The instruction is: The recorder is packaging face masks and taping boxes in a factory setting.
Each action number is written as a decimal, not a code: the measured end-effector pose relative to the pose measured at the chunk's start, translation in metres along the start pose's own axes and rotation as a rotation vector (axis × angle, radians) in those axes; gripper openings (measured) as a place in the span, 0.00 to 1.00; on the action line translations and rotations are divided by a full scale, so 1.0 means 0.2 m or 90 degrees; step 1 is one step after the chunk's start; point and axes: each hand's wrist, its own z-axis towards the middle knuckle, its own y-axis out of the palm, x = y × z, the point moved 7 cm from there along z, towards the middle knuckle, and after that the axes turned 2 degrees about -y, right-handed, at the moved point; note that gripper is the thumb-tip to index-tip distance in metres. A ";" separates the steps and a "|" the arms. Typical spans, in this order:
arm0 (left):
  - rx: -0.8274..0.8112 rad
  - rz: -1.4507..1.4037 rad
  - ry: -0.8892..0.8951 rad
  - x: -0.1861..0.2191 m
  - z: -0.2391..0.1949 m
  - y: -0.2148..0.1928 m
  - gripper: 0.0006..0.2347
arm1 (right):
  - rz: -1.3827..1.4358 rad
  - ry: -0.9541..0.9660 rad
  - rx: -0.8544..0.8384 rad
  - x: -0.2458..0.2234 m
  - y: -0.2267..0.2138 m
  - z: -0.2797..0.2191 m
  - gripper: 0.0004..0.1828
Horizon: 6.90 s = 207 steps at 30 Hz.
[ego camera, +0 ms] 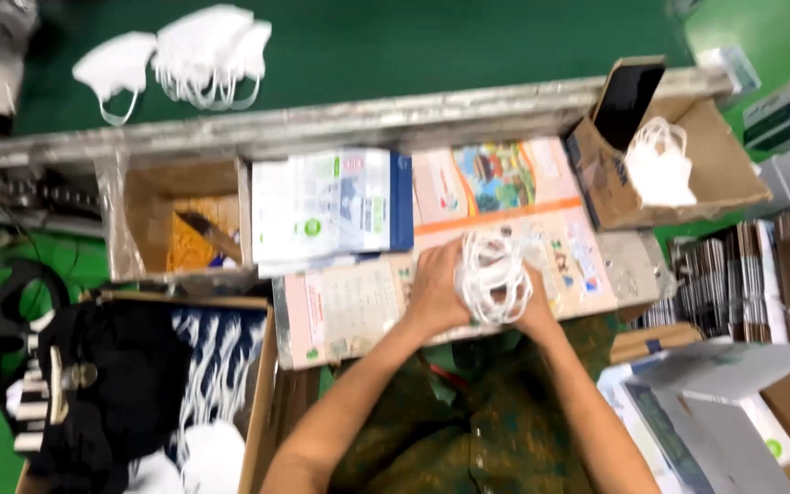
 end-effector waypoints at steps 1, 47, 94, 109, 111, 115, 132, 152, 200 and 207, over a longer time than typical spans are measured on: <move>-0.031 -0.021 -0.030 0.02 0.00 -0.03 0.46 | 0.065 0.110 0.004 0.07 0.00 -0.03 0.30; -0.001 0.445 -0.043 -0.45 0.25 0.08 0.05 | 0.092 0.295 0.181 -0.13 -0.30 0.14 0.21; -0.327 -0.216 -0.029 0.23 0.36 -0.05 0.23 | -0.238 0.190 -0.348 -0.24 -0.25 0.22 0.10; -0.255 -0.490 -0.288 0.11 0.36 -0.07 0.16 | -0.182 0.145 -0.272 -0.42 -0.54 0.44 0.10; -0.242 -0.502 -0.248 0.08 0.36 -0.06 0.11 | -0.079 0.135 -0.188 -0.51 -0.61 0.48 0.11; -0.252 -0.489 -0.203 0.11 0.41 -0.03 0.12 | -0.103 0.196 -0.253 -0.33 -0.50 0.45 0.10; -0.245 -0.575 -0.170 0.07 0.41 0.02 0.13 | -0.081 0.248 -0.202 -0.26 -0.50 0.48 0.09; -0.126 -0.515 -0.135 0.11 0.40 0.06 0.08 | -0.246 0.045 -0.150 -0.59 -0.52 0.48 0.18; -0.123 -0.359 0.002 -0.13 0.92 -0.23 0.14 | 0.312 0.027 0.210 -0.25 -0.66 0.66 0.42; -0.061 -0.620 -0.179 0.09 0.39 -0.08 0.27 | 0.243 0.281 0.033 -0.32 -0.51 0.50 0.35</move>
